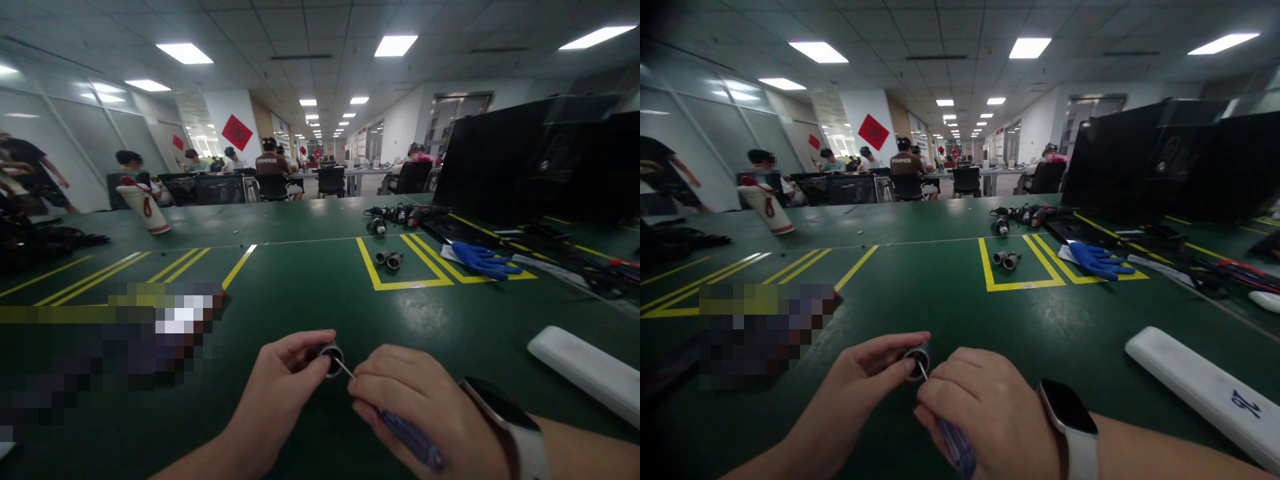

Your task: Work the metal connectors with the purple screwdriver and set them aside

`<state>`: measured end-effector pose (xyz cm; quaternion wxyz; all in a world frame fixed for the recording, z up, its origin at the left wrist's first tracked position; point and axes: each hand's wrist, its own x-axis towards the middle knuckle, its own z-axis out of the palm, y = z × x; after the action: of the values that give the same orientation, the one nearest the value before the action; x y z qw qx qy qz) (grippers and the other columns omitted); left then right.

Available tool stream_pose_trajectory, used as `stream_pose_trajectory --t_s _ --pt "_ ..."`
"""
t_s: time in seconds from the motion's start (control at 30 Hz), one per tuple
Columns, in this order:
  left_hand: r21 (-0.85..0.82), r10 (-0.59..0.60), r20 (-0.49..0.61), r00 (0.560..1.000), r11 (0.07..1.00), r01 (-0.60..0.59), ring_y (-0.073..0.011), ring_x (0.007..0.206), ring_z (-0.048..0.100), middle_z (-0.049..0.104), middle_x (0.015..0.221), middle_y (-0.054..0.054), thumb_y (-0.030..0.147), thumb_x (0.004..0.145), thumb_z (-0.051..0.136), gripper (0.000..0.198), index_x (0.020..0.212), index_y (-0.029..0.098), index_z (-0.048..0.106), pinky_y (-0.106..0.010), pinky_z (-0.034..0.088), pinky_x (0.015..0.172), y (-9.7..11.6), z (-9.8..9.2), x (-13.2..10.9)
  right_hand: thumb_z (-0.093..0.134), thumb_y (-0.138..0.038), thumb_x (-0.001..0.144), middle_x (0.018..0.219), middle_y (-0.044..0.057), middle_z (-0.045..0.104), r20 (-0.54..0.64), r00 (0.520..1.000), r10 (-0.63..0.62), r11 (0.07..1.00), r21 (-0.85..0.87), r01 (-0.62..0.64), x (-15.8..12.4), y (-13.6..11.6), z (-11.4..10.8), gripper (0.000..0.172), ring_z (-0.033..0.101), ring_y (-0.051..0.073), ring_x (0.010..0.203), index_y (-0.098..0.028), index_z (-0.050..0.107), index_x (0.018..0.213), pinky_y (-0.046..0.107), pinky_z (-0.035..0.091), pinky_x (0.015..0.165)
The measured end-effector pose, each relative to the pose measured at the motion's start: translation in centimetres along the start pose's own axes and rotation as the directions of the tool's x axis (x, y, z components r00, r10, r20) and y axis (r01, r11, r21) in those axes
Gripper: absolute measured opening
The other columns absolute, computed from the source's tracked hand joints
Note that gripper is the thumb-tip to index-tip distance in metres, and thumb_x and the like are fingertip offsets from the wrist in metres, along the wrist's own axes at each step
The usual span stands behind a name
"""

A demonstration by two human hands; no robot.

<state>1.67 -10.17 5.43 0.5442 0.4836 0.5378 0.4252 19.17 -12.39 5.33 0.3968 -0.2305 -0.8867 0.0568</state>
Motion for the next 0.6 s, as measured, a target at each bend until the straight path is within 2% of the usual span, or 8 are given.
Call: stream_pose_trajectory --t_s 0.3,0.6 --pt "0.025 0.013 -0.011 1.000 1.000 -0.013 -0.0142 0.066 0.064 0.074 0.072 -0.002 0.015 0.064 0.065 0.022 0.085 0.016 0.072 -0.023 0.049 0.065 -0.06 -0.07 -0.03 0.050 -0.008 0.082 0.076 0.009 0.066 0.000 1.000 0.000 1.000 -0.007 0.000 -0.17 0.00 -0.09 0.010 0.060 0.017 0.067 -0.012 0.057 0.089 0.027 0.051 0.060" --pt "-0.010 -0.009 -0.008 1.000 1.000 0.009 -0.0178 0.075 0.066 0.075 0.080 -0.004 0.014 0.062 0.067 0.028 0.089 0.017 0.072 -0.028 0.050 0.075 0.02 0.00 -0.07 0.048 -0.009 0.082 0.076 0.009 0.066 0.031 0.999 0.022 1.000 -0.004 -0.022 0.04 -0.10 -0.19 0.012 0.060 0.017 0.067 -0.013 0.057 0.088 0.028 0.051 0.060"
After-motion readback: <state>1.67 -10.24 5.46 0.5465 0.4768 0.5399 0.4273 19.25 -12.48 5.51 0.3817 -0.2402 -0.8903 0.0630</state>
